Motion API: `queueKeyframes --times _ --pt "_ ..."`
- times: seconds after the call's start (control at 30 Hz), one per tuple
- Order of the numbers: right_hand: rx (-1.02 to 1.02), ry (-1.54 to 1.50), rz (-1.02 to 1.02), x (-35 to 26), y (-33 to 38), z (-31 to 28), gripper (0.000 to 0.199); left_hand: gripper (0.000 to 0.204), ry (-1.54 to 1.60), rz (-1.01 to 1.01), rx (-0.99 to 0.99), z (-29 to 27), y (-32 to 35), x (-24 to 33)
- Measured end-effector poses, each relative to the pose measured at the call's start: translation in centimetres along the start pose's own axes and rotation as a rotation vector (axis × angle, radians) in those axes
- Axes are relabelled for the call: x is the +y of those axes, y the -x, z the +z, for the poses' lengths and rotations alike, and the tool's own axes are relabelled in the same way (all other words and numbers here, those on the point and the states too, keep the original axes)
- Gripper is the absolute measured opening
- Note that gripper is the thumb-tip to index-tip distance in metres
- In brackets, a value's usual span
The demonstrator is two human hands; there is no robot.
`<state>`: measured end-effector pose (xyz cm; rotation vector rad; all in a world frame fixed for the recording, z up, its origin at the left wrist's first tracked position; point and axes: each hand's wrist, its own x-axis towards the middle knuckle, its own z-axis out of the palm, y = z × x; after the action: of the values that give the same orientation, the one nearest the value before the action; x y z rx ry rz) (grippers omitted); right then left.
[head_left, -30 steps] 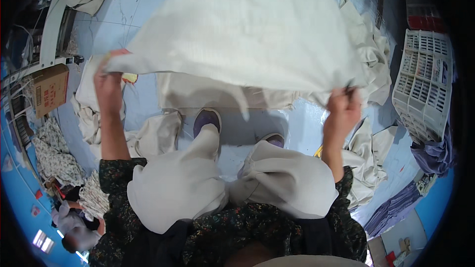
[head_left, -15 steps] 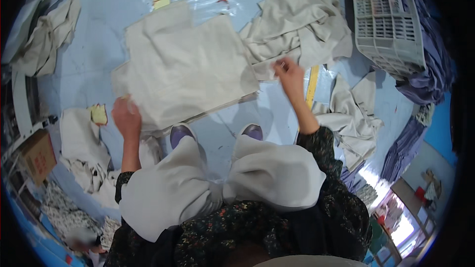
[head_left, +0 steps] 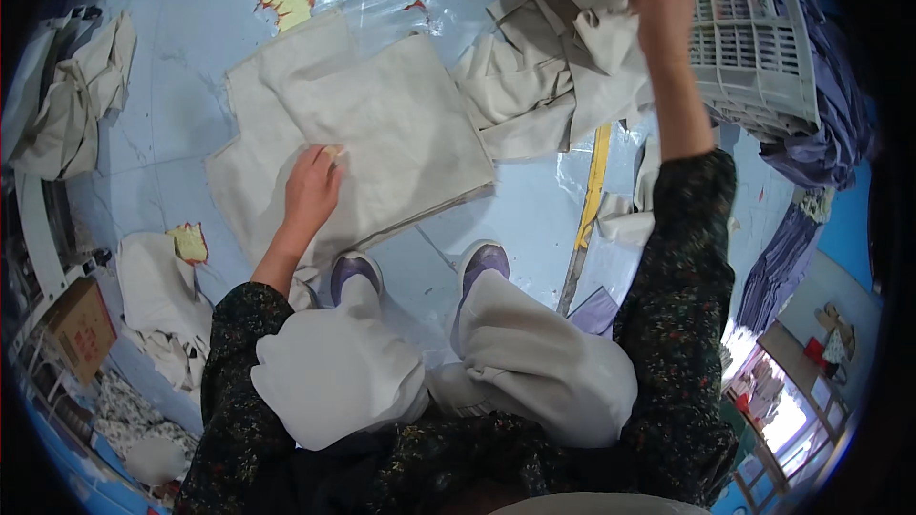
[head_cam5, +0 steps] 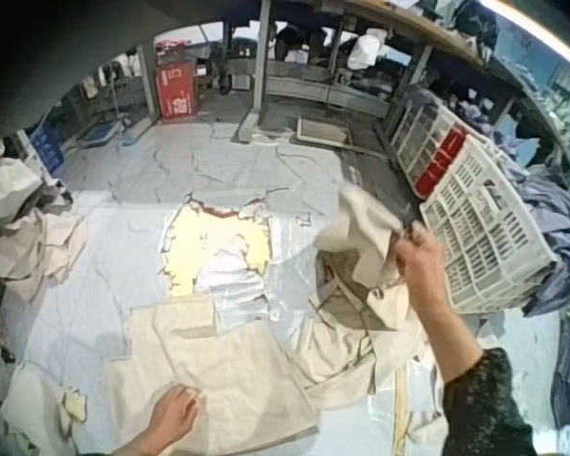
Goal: Inspecting and trimming loose threads from fabric pieces in a workshop.
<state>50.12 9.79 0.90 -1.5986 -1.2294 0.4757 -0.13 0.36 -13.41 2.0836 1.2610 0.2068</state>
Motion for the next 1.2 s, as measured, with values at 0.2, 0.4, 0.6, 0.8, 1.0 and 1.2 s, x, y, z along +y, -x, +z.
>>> queueKeyframes --times 0.2,0.4,0.6,0.8,1.0,1.2 --pt "0.026 -0.736 0.084 -17.2 0.2 -6.2 0.019 0.059 1.236 -0.157 -0.187 0.7 -9.7 8.9" --pt "0.076 -0.688 0.451 -15.8 7.7 -6.8 0.025 0.050 1.644 -0.164 -0.028 -4.1 -10.2 10.8" --pt "0.224 0.014 0.963 -0.1 17.5 -1.3 0.022 0.023 0.762 -0.323 -0.220 1.4 -3.1 3.4" --pt "-0.173 -0.043 0.946 0.9 26.2 6.9 0.042 0.030 0.325 -0.243 -0.363 5.0 -0.1 1.6" --pt "-0.396 0.000 1.116 -0.7 27.7 8.5 0.041 0.029 0.604 -0.187 -0.207 4.8 0.7 3.7" --pt "-0.456 -0.190 1.155 0.0 27.3 9.0 0.040 0.024 0.656 -0.219 -0.152 5.8 1.8 3.1"
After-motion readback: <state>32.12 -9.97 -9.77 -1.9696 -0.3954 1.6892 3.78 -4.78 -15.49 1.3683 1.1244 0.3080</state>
